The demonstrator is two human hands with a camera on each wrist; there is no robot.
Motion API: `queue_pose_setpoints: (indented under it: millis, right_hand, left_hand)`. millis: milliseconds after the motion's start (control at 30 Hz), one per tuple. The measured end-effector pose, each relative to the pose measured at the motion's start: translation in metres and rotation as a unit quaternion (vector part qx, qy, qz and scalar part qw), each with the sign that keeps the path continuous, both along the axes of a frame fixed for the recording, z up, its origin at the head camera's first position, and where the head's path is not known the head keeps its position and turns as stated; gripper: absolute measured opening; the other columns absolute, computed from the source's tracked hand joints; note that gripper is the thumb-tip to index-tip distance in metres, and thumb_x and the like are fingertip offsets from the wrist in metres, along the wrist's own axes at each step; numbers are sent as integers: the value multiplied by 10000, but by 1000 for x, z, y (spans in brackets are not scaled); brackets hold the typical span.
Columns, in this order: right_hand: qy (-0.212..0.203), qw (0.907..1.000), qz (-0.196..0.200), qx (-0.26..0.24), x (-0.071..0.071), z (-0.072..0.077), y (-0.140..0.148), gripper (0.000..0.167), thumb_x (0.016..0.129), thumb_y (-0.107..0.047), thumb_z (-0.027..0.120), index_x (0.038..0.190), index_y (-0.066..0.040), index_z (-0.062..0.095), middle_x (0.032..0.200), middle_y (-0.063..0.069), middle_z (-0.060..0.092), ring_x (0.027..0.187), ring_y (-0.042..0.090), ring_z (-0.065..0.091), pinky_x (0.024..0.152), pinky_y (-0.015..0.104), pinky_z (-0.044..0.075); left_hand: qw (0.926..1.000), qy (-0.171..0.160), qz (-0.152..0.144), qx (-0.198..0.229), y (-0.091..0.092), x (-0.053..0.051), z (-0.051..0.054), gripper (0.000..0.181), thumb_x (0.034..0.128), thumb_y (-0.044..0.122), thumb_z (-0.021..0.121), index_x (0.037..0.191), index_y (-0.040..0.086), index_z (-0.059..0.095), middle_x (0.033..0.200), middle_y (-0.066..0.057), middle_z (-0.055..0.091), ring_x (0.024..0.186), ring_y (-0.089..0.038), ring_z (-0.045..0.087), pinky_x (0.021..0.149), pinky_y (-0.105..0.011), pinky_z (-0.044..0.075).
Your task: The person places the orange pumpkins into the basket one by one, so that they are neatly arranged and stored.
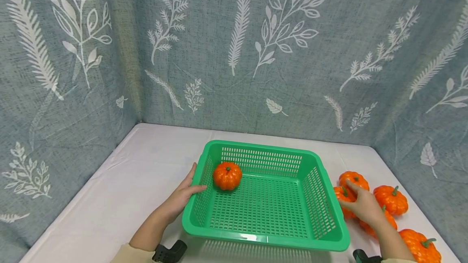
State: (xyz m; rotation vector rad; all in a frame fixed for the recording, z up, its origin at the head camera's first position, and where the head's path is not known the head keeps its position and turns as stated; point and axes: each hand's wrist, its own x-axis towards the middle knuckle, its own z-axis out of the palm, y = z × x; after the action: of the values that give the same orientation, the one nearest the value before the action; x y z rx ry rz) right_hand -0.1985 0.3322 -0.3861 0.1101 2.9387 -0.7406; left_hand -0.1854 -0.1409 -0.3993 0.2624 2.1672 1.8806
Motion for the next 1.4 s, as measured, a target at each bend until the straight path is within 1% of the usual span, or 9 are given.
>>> queue_pose_setpoints:
  millis: [100,200,367,600,800,900,1033,1200,1400]
  right_hand:
    - [-70,9999,-94,0,0,-1,-1,1039,728,-560,703,1418,84,269,1391,373,305,1200,507,381,961,643,333]
    - [-3,10000,-90,-33,2,-3,-2,1011,734,-533,711,1417,76,281,1379,376,327,1170,489,413,949,637,348]
    - [194,9998,41,43,4,-7,-4,928,753,-432,728,1409,73,307,1345,374,385,1126,480,444,926,639,362]
    - [371,9986,281,243,7,-11,-3,979,700,-406,780,1395,102,314,1333,355,420,1154,514,428,918,678,333]
    - [268,9993,164,199,8,-13,-4,1002,705,-419,777,1414,87,282,1358,349,392,1167,503,421,930,671,332]
    - [325,9992,155,187,8,-15,-5,1004,708,-418,774,1418,85,273,1362,347,389,1175,506,415,936,670,329]
    - [376,9990,136,200,9,-15,-5,1005,709,-423,772,1418,84,272,1361,350,386,1175,508,414,936,671,327]
    - [414,9989,136,195,9,-15,-6,992,714,-405,772,1417,86,274,1351,354,396,1167,505,427,934,666,335]
    - [126,9998,-95,143,7,-11,-7,1014,718,-439,762,1427,78,255,1373,360,357,1184,498,410,947,669,324]
  left_hand:
    - [10000,4,-14,15,0,0,0,794,948,149,409,1478,138,-183,1559,-61,-189,1435,-278,-143,1132,-536,-14]
    - [10000,18,-43,43,0,0,0,793,950,149,405,1476,138,-188,1559,-55,-186,1437,-279,-136,1132,-529,-8]
    - [10000,10,-60,61,0,0,0,789,951,147,401,1477,139,-187,1559,-52,-188,1437,-283,-131,1133,-516,12]
    - [10000,-51,-23,36,1,0,-2,799,946,156,410,1478,146,-187,1560,-61,-184,1437,-296,-129,1130,-532,1]
    - [10000,-36,-60,-6,0,0,-1,789,953,156,404,1478,155,-185,1558,-46,-194,1433,-278,-155,1131,-543,-17]
    - [10000,-40,-49,-10,-1,0,-1,788,954,154,405,1478,158,-184,1556,-50,-198,1433,-279,-154,1131,-544,-13]
    - [10000,-58,-40,10,-1,0,0,792,951,156,408,1480,164,-182,1558,-50,-194,1437,-290,-124,1134,-526,28]
    - [10000,-94,-18,-6,-1,0,0,787,951,158,402,1480,163,-181,1558,-48,-192,1438,-294,-121,1134,-524,30]
    - [10000,-82,-22,-26,-1,0,0,784,951,162,404,1483,164,-174,1559,-47,-191,1435,-292,-138,1129,-534,12]
